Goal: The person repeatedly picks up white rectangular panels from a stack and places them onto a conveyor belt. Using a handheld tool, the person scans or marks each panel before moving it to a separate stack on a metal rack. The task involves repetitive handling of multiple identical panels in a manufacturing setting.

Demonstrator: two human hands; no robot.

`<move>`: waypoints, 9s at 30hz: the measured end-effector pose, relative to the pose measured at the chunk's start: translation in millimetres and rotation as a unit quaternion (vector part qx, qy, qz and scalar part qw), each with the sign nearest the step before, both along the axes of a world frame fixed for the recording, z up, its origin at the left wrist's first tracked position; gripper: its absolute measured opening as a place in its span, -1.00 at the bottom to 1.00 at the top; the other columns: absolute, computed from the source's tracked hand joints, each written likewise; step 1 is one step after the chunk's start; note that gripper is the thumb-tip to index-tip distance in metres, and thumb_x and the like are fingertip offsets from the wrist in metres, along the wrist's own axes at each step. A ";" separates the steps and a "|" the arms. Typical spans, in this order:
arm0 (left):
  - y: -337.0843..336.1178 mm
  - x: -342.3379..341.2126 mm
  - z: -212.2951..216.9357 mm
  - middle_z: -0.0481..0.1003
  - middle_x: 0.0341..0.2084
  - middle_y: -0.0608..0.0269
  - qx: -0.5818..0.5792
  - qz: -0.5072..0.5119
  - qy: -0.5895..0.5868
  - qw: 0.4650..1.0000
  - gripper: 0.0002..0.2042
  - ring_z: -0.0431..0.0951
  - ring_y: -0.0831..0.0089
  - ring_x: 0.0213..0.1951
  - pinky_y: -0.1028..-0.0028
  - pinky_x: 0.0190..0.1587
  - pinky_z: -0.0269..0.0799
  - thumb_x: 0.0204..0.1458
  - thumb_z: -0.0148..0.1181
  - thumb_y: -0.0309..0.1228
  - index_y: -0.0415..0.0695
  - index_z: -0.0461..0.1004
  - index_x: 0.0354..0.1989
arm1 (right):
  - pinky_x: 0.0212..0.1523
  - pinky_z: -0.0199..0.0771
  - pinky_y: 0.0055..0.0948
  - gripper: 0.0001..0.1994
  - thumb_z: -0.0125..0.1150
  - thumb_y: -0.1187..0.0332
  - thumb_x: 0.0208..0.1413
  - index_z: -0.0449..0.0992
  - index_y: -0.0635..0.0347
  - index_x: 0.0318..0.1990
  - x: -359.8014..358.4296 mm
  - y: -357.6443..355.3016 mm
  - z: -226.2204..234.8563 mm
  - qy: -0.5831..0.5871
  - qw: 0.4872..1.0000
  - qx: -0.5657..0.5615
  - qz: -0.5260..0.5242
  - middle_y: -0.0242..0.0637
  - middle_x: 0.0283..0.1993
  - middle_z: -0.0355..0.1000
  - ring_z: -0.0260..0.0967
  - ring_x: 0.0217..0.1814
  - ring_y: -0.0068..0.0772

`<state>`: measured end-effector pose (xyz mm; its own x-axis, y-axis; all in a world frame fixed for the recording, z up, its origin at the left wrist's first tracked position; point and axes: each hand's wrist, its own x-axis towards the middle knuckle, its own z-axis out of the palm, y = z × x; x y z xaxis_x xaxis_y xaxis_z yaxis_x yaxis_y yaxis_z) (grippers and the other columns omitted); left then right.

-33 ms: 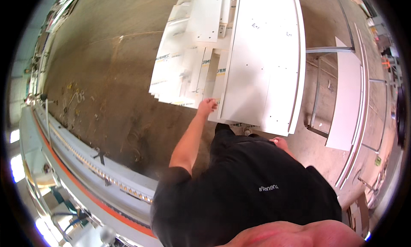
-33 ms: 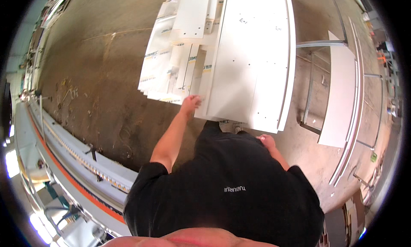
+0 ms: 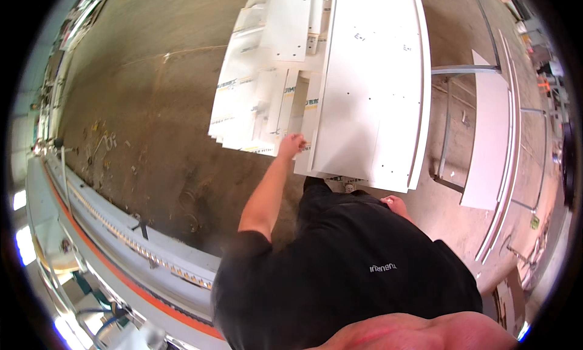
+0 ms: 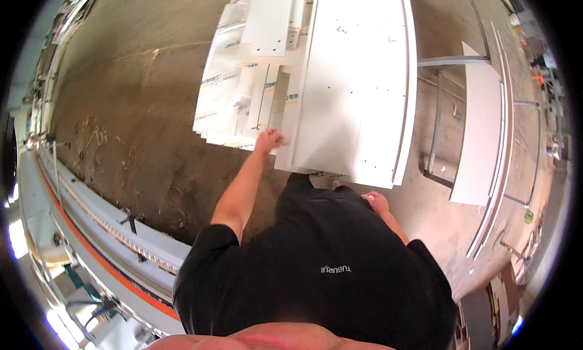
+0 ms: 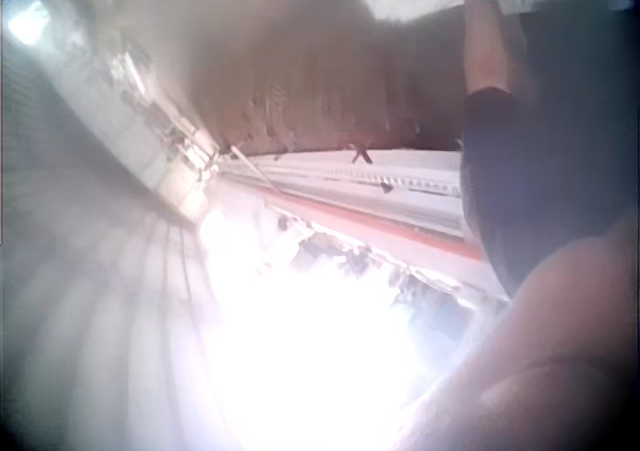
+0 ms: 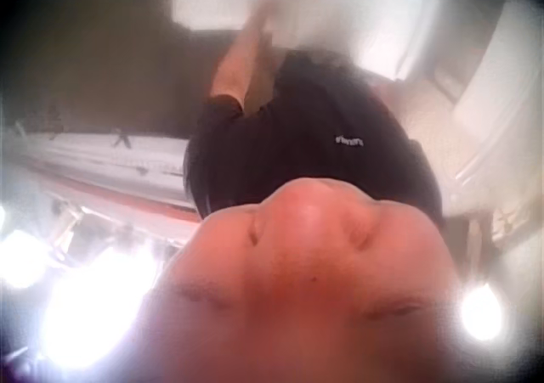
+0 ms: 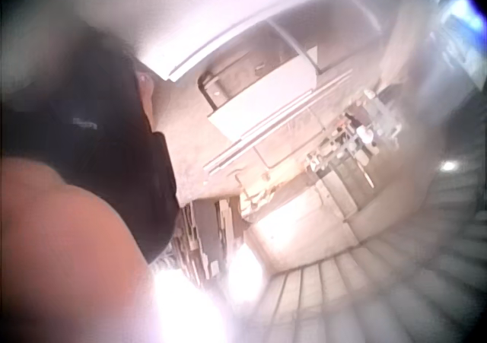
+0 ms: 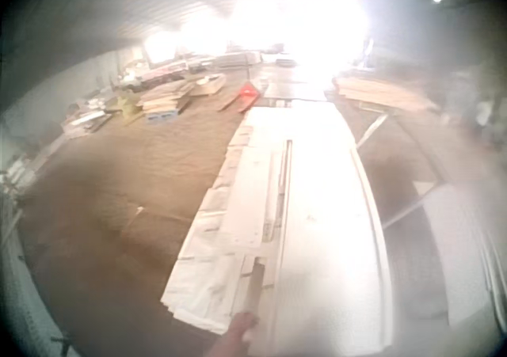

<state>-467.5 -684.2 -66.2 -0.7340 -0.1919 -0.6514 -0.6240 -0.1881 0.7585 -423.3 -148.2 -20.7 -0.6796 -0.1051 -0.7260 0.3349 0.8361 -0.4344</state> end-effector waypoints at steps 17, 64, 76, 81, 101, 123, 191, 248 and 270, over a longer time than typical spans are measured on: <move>-117.4 -357.5 -106.2 0.56 -0.28 0.24 0.191 0.363 0.035 0.911 -0.83 0.56 0.44 -0.42 0.37 -0.35 0.66 0.26 0.23 -0.33 -0.10 0.45 -0.09 | -0.07 0.52 -0.40 -0.68 0.33 0.15 0.17 0.65 0.24 -0.12 141.5 -75.4 97.5 -0.037 0.947 0.052 -0.316 -0.28 -0.25 0.65 0.57 -0.18 -0.45; 568.7 644.0 192.2 0.52 0.07 0.09 0.026 0.800 0.320 0.507 -0.40 0.52 0.15 0.10 0.07 0.13 0.44 0.10 0.15 0.06 -0.16 0.46 0.16 | 0.29 0.39 -0.08 -0.10 -0.09 -0.40 0.27 0.22 0.29 0.42 -95.8 -213.9 -1.2 -0.131 0.933 -0.315 -0.112 -0.21 0.38 0.33 0.33 0.34 -0.07; 669.7 745.6 94.5 0.58 -0.11 0.30 -0.005 0.927 0.347 0.139 -0.74 0.58 0.31 -0.07 0.30 -0.07 0.50 0.21 0.18 -0.26 -0.06 0.48 0.01 | 0.17 0.49 -0.24 -0.32 -0.18 -0.29 0.38 0.36 0.07 0.33 102.1 -137.7 -27.1 -0.253 0.909 -0.330 -0.008 -0.44 0.27 0.46 0.44 0.25 -0.27; 678.0 803.1 106.5 0.56 -0.12 0.28 -0.099 0.948 0.250 0.170 -0.75 0.58 0.35 -0.13 0.32 -0.13 0.50 0.27 0.10 -0.37 -0.06 0.42 0.09 | -0.29 0.56 -0.47 -0.46 -0.01 -0.23 0.35 0.49 0.00 0.16 152.8 -85.4 -1.2 -0.315 0.899 -0.262 0.153 -0.51 -0.05 0.59 0.54 -0.17 -0.49; 664.1 816.2 125.4 0.48 -0.36 0.34 -0.156 0.956 0.048 0.243 -0.22 0.44 0.56 -0.48 0.43 -0.46 0.51 0.27 0.08 -0.43 0.06 -0.23 0.58 | -0.40 0.45 -0.57 -0.69 0.37 0.17 0.19 0.56 0.31 -0.26 303.4 -34.8 100.8 -0.200 0.660 -0.139 0.711 -0.37 -0.38 0.55 0.42 -0.43 -0.65; 524.2 856.1 125.6 0.51 -0.10 0.20 -0.103 0.942 0.032 0.318 -0.21 0.58 0.36 -0.33 0.29 -0.29 0.55 0.26 0.11 -0.44 0.15 -0.20 0.58 | -0.14 0.49 -0.56 -0.65 0.22 0.24 0.33 0.50 0.24 0.16 318.7 -145.5 98.0 -0.277 0.752 -0.218 0.556 -0.38 -0.04 0.57 0.54 -0.10 -0.56; -308.3 -516.2 -90.4 0.51 0.15 0.03 -0.478 -0.066 -0.080 0.872 -0.08 0.52 0.09 0.17 0.14 0.20 0.44 -0.19 0.45 0.23 -0.20 0.41 0.26 | 0.43 0.25 -0.01 0.25 0.20 -0.53 -0.13 0.04 0.32 0.51 -216.2 -267.6 -14.9 -0.124 0.948 0.149 0.251 0.32 0.61 -0.45 -0.44 0.69 0.14; 528.9 525.4 210.1 0.48 -0.66 0.21 -0.285 0.744 -0.087 0.598 -0.65 0.43 0.46 -0.56 0.35 -0.45 0.38 0.06 0.47 -0.16 -0.22 0.54 -0.35 | 0.29 0.40 -0.11 -0.52 0.36 0.23 0.10 0.52 0.06 0.20 255.4 -289.1 231.5 0.252 0.388 -0.564 0.684 -0.23 0.21 0.52 0.47 0.22 -0.07; 735.5 827.4 91.5 0.58 -0.10 0.14 -0.024 0.992 0.092 0.078 -0.58 0.62 0.25 -0.11 0.23 -0.07 0.56 0.29 0.21 -0.15 -0.29 0.46 0.08 | 0.24 0.44 -0.27 -0.40 0.31 -0.07 0.17 0.48 0.06 0.26 331.6 -151.9 60.3 0.046 0.518 -0.143 0.842 -0.14 0.17 0.56 0.51 0.23 -0.20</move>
